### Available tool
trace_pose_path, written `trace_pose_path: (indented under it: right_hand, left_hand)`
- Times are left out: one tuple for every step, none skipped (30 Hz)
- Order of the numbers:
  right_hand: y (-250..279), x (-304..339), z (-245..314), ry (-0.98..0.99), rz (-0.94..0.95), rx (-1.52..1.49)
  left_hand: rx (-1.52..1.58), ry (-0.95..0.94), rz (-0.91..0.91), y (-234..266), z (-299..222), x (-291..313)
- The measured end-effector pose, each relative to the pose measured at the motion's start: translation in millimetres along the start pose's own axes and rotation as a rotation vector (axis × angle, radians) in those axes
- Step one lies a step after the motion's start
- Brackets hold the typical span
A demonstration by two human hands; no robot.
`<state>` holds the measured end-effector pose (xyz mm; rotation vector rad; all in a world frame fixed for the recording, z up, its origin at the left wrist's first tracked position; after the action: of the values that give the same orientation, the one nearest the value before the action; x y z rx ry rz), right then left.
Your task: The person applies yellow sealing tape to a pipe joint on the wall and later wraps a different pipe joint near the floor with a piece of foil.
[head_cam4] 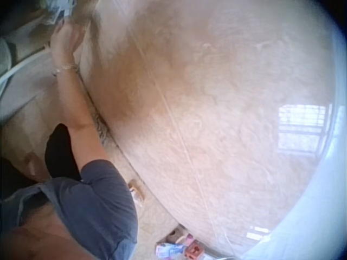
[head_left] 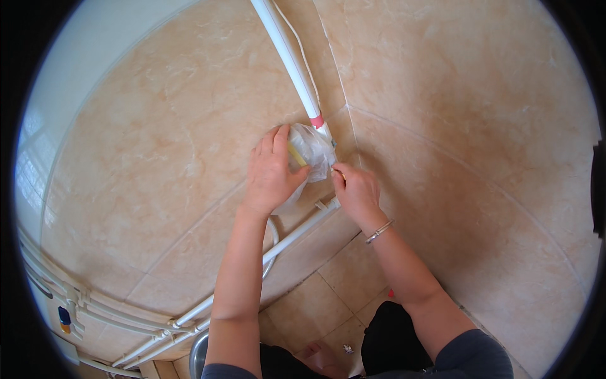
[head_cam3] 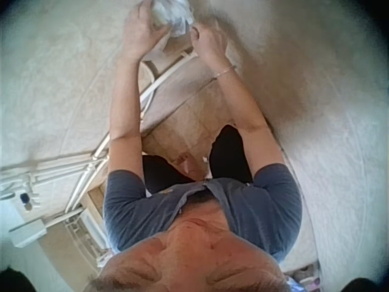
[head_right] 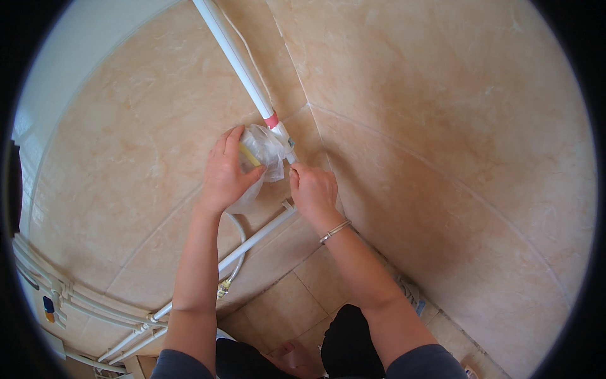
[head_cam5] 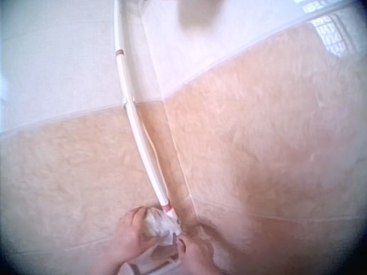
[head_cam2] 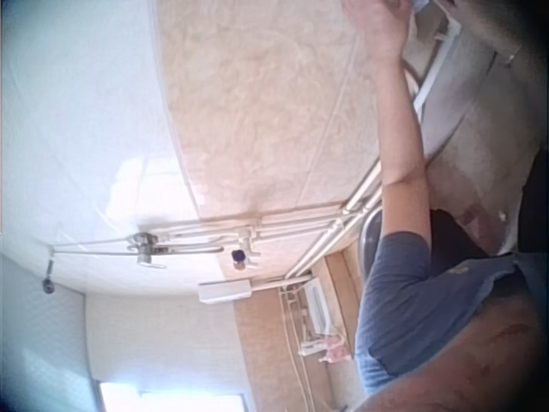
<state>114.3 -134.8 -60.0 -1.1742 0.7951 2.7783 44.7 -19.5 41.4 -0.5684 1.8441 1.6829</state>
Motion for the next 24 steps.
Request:
trace_pose_path:
  right_hand:
    - [2.7, 0.2, 1.0, 0.01, 0.018, -0.001]
    - [7.9, 0.5, 3.5, 0.021, 0.035, -0.002]
    - [12.7, 0.9, 6.2, 0.031, 0.052, -0.002]
    - [16.0, 2.5, 7.0, -0.005, 0.087, -0.005]
    - [19.4, 4.2, 8.5, -0.039, 0.12, -0.008]
    - [22.5, 5.9, 10.1, -0.072, 0.154, -0.012]
    - [26.6, 6.9, 14.7, -0.026, 0.176, -0.003]
    - [32.5, 6.4, 19.1, 0.023, 0.194, 0.009]
    - [35.8, 6.2, 23.0, 0.072, 0.211, 0.022]
    - [38.1, 6.0, 28.8, 0.141, 0.173, 0.004]
    - [38.3, 5.3, 33.2, 0.204, 0.137, -0.017]
    - [38.6, 4.7, 36.9, 0.267, 0.1, -0.039]
    - [32.8, 4.2, 34.7, 0.276, 0.117, -0.035]
    - [27.3, 2.4, 34.4, 0.289, 0.128, -0.028]
    - [24.1, 1.0, 34.1, 0.302, 0.138, -0.021]
    - [23.3, 0.6, 32.2, 0.284, 0.154, -0.012]
    - [23.0, 1.3, 32.1, 0.266, 0.175, -0.005]
    - [22.3, 2.0, 32.2, 0.248, 0.196, 0.002]
    - [24.1, 2.2, 33.5, 0.23, 0.173, -0.03]
    - [27.0, 2.2, 35.2, 0.212, 0.152, -0.059]
    - [28.9, 1.7, 36.1, 0.194, 0.131, -0.089]
    - [27.5, 1.0, 37.6, 0.243, 0.129, -0.063]
    - [24.3, 1.2, 38.7, 0.291, 0.131, -0.038]
    - [22.4, 1.6, 40.6, 0.339, 0.132, -0.014]
  left_hand:
    - [0.044, -0.004, 0.004, 0.0, 0.8, -0.8]
    - [0.089, -0.008, 0.007, 0.9, 2.0, -2.4]
    - [0.133, -0.012, 0.01, 1.5, 2.3, -3.1]
    - [0.137, 0.0, 0.017, 1.9, 1.7, -2.6]
    - [0.14, 0.012, 0.023, 3.5, 0.8, -2.3]
    - [0.142, 0.024, 0.028, 5.1, 0.0, -1.5]
    - [0.149, 0.042, 0.045, 6.4, -0.3, -0.1]
    - [0.157, 0.055, 0.057, 8.2, -1.7, -0.1]
    - [0.166, 0.069, 0.068, 10.0, -2.6, 0.0]
    - [0.164, 0.079, 0.073, 11.9, -3.3, 0.0]
    - [0.16, 0.091, 0.084, 10.7, -4.1, -1.4]
    - [0.156, 0.102, 0.095, 9.5, -4.4, -2.1]
    - [0.142, 0.096, 0.103, 7.5, -4.6, -1.8]
    - [0.128, 0.084, 0.106, 8.1, -5.4, -1.5]
    - [0.114, 0.073, 0.108, 9.5, -6.5, -1.3]
    - [0.158, 0.095, 0.102, 12.8, -7.1, -1.8]
    - [0.2, 0.12, 0.097, 16.8, -6.6, -0.9]
    - [0.243, 0.145, 0.093, 20.0, -5.3, 0.0]
    - [0.281, 0.141, 0.048, 22.9, -0.2, 1.6]
    - [0.322, 0.137, 0.002, 25.9, 6.4, 3.4]
    - [0.364, 0.133, -0.044, 28.1, 10.6, 4.7]
    - [0.361, 0.147, -0.009, 26.7, 12.7, 5.7]
    - [0.358, 0.164, 0.028, 28.1, 11.9, 6.5]
    - [0.355, 0.18, 0.064, 28.5, 11.8, 7.4]
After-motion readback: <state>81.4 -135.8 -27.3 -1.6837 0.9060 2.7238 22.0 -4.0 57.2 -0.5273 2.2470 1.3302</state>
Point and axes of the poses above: each hand's wrist, its own x-axis away from the middle knuckle, its own y-axis out of the back of the hand, z = x × y, the point moved 4 cm from there along -x, towards the middle knuckle, and after that the axes turned 5 degrees about x, right-handed, at the moved point
